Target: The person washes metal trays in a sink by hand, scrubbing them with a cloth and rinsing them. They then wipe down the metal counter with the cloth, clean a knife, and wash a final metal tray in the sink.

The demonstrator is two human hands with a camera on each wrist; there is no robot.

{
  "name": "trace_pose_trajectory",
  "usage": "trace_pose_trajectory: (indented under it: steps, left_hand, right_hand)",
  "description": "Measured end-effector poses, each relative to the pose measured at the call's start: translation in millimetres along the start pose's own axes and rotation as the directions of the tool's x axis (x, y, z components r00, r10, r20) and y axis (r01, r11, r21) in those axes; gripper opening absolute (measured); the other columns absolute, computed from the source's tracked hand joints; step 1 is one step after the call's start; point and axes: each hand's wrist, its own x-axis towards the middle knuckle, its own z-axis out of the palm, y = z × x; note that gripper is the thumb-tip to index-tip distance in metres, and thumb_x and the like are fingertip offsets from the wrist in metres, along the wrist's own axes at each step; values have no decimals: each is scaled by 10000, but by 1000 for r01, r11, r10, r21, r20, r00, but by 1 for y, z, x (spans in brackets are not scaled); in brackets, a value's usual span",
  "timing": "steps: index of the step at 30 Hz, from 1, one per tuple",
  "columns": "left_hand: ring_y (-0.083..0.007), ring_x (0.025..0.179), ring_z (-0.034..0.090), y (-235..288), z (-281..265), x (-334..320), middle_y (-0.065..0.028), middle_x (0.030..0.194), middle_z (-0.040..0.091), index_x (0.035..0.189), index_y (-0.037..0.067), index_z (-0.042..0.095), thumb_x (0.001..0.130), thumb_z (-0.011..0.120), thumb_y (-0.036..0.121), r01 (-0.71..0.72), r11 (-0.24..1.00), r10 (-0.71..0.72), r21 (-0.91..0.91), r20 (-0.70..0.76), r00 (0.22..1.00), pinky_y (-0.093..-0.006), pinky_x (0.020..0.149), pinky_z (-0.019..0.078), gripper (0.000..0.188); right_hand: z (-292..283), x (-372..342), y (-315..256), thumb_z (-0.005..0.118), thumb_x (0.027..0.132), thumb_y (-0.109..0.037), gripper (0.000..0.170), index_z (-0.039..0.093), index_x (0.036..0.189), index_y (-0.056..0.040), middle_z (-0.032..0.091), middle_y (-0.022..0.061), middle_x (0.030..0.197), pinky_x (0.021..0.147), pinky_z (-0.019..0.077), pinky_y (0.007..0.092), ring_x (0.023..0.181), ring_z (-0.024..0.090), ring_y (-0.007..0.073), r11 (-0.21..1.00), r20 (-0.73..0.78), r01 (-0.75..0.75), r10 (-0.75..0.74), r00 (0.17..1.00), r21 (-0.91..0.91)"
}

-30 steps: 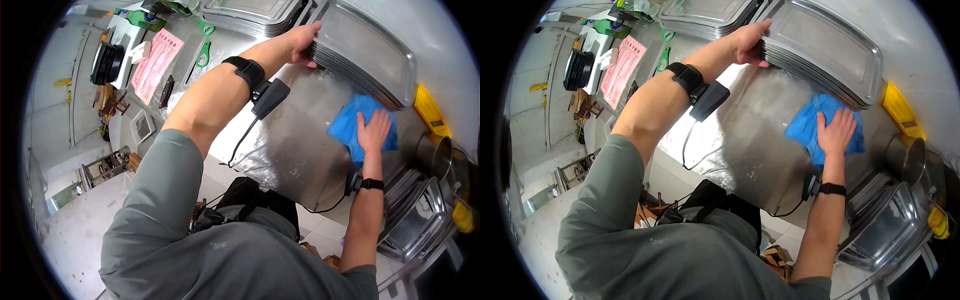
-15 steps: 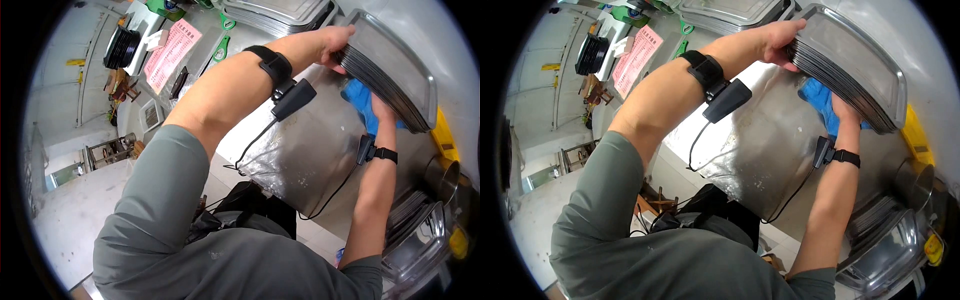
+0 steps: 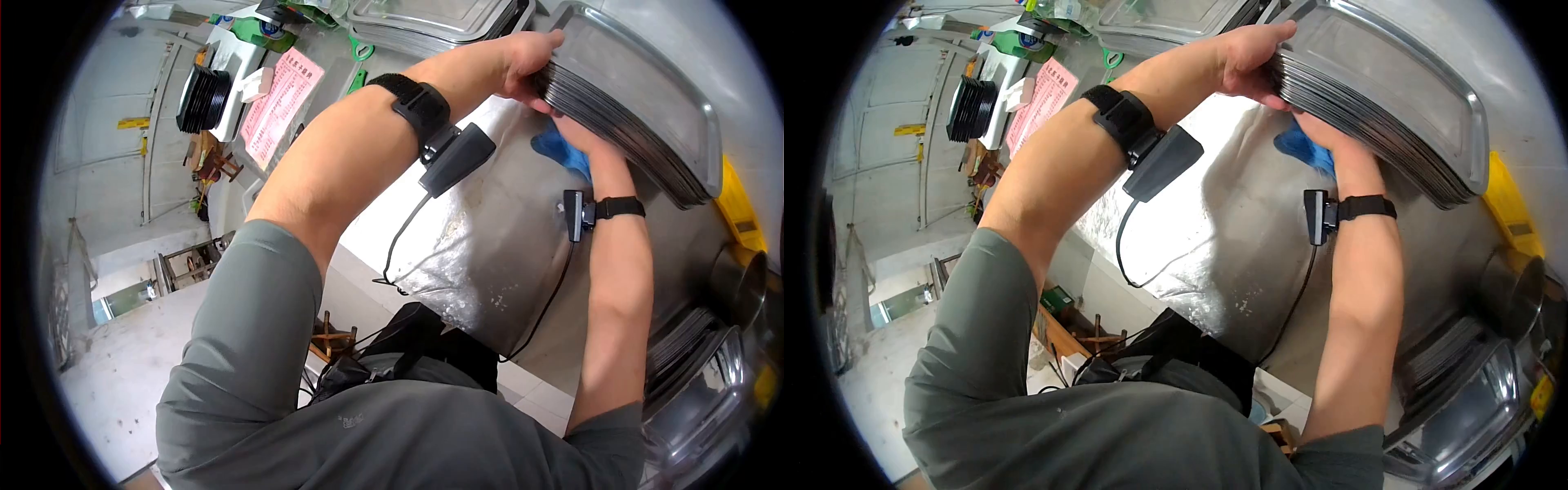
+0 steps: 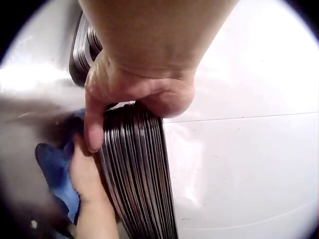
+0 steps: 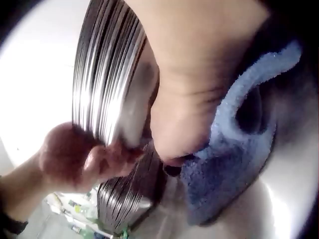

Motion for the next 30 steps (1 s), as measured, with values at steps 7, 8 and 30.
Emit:
trace_pose_trajectory:
  steps: [7,8,30]
  left_hand:
    - [-288,856,652,-2,0,-1,-164,1000,655,1148,-29,520,940,273,613,-15,1000,16,24,-48,999,-367,692,560,718]
    - [-286,855,652,-2,-1,0,-162,1001,657,1141,-24,528,939,278,612,-5,1000,6,30,-57,998,-354,684,557,713]
    - [-290,887,608,-21,-4,24,-156,1068,594,1168,15,533,895,406,637,34,988,-4,148,-199,980,-415,817,500,691]
  right_hand:
    - [49,-13,-41,563,793,-166,363,573,1147,-84,549,191,1195,996,388,424,1161,495,341,896,84,397,-420,904,199]
    - [52,-18,-40,539,815,-194,370,568,1167,-82,548,182,1215,995,390,420,1157,500,341,851,56,443,-476,878,283]
    - [125,-74,-113,531,810,-171,188,667,827,-41,599,178,1117,957,398,415,1074,546,294,833,-154,525,-503,850,175]
